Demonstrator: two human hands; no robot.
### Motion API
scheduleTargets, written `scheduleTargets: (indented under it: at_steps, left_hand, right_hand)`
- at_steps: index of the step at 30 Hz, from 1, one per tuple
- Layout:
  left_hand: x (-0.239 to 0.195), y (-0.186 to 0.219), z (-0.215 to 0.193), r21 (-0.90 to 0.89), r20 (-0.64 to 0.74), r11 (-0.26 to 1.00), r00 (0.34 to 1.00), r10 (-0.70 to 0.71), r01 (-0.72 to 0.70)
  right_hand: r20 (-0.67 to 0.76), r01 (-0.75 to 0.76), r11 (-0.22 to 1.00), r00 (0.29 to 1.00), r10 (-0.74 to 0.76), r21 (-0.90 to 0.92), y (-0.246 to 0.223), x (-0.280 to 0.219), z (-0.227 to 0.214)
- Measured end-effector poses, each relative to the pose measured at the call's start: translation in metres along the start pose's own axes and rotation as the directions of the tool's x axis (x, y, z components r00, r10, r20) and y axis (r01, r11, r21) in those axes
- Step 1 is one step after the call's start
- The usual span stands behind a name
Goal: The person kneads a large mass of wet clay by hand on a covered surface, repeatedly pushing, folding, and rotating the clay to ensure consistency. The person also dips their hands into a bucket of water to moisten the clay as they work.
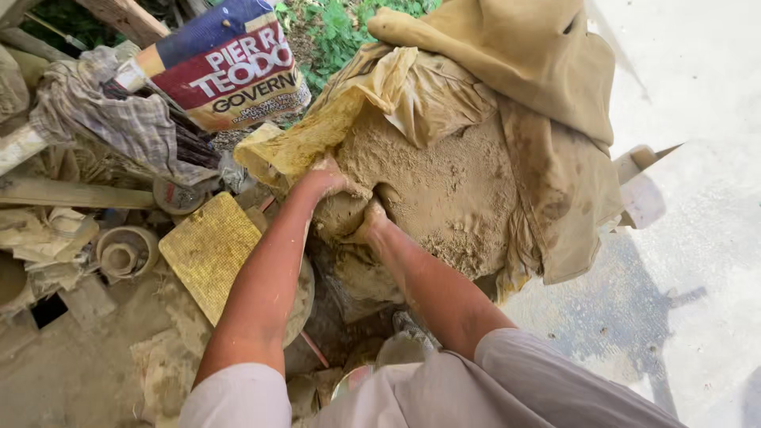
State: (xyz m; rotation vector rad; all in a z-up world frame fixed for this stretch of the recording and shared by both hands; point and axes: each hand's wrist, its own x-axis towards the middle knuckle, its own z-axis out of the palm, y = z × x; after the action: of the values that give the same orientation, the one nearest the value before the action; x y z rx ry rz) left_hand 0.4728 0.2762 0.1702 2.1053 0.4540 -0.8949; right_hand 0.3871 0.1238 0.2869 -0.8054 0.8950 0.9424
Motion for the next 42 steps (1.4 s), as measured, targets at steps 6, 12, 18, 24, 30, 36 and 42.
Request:
scheduleTargets:
  at_steps: [6,12,18,24,30,36,42]
  left_hand:
    - [-0.079,0.088,-0.026,0.424,-0.107,0.893,0.988,-0.115,0.150]
    - [-0.060,0.080,-0.021,0.471,-0.211,0.877,0.977,0.010,0.093]
    - [-0.023,0.055,-0.012,0.330,-0.153,0.921,0.975,-0.163,0.206]
    - [0.028,0.019,-0.006,0.336,-0.195,0.929,0.977,-0.090,0.153]
    - [0.008,0.029,-0.014,0.391,-0.260,0.912,0.965,-0.019,0.123]
    - [0.039,0.018,-0.004,0.390,-0.280,0.916,0.960,0.022,0.092]
    - [0.098,-0.045,0.030,0.470,-0.266,0.881,0.960,0.085,0.052]
  right_hand:
    - [0.030,0.007,1.000,1.000,-0.008,0.029,-0.010,-0.002,0.008]
    - [0.043,-0.003,0.999,0.999,0.001,0.046,-0.015,0.005,0.012]
    - [0.032,-0.007,0.998,0.999,0.005,0.066,-0.013,0.019,0.009]
    - [0.006,-0.020,0.996,1.000,0.020,0.092,-0.015,0.043,0.000]
    - [0.013,0.068,0.995,0.998,-0.069,0.076,-0.018,0.033,0.009]
    - [0.023,0.059,0.997,0.998,-0.060,0.045,-0.017,0.039,0.010]
    - [0.000,0.001,1.000,1.000,-0.001,0.030,-0.011,0.069,0.018]
